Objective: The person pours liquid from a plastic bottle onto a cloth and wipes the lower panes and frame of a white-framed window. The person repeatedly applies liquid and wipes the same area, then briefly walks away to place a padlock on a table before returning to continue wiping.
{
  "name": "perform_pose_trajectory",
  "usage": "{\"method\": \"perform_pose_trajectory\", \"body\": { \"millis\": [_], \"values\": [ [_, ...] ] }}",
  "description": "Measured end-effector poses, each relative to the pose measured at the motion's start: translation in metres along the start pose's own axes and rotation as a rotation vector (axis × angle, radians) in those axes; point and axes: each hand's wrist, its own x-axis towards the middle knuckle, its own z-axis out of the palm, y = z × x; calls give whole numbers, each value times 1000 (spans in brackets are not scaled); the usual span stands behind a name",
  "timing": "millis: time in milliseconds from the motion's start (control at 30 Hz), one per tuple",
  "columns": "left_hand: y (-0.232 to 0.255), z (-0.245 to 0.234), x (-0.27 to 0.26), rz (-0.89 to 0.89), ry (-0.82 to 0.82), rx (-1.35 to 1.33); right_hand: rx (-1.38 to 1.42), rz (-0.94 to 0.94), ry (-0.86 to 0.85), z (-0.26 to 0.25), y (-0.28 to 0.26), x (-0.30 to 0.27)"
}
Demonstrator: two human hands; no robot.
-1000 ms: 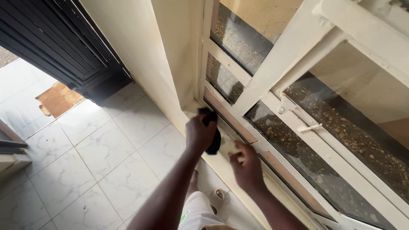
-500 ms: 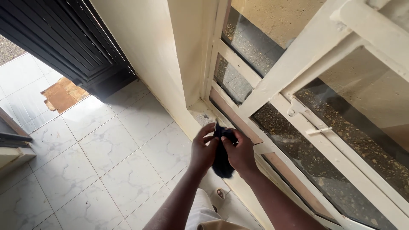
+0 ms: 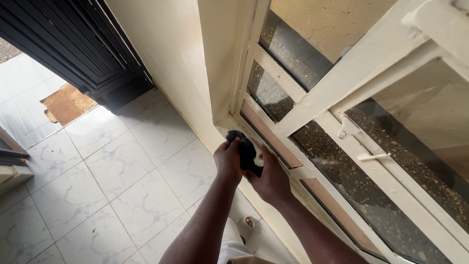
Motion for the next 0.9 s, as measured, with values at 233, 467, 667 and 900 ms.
{"method": "perform_pose_trajectory", "body": {
  "millis": [233, 467, 667, 900],
  "values": [
    [-1, 17, 10, -74, -13, -204, 179, -153, 102, 20, 39, 12],
    [3, 16, 26, 124, -59, -66, 626, 182, 156, 3, 16, -16],
    [-22, 28, 66, 205, 75, 144, 482, 122, 207, -6, 10, -12],
    [-20, 43, 65, 322, 213, 448, 370, -27, 186, -8, 14, -10]
  ]
}}
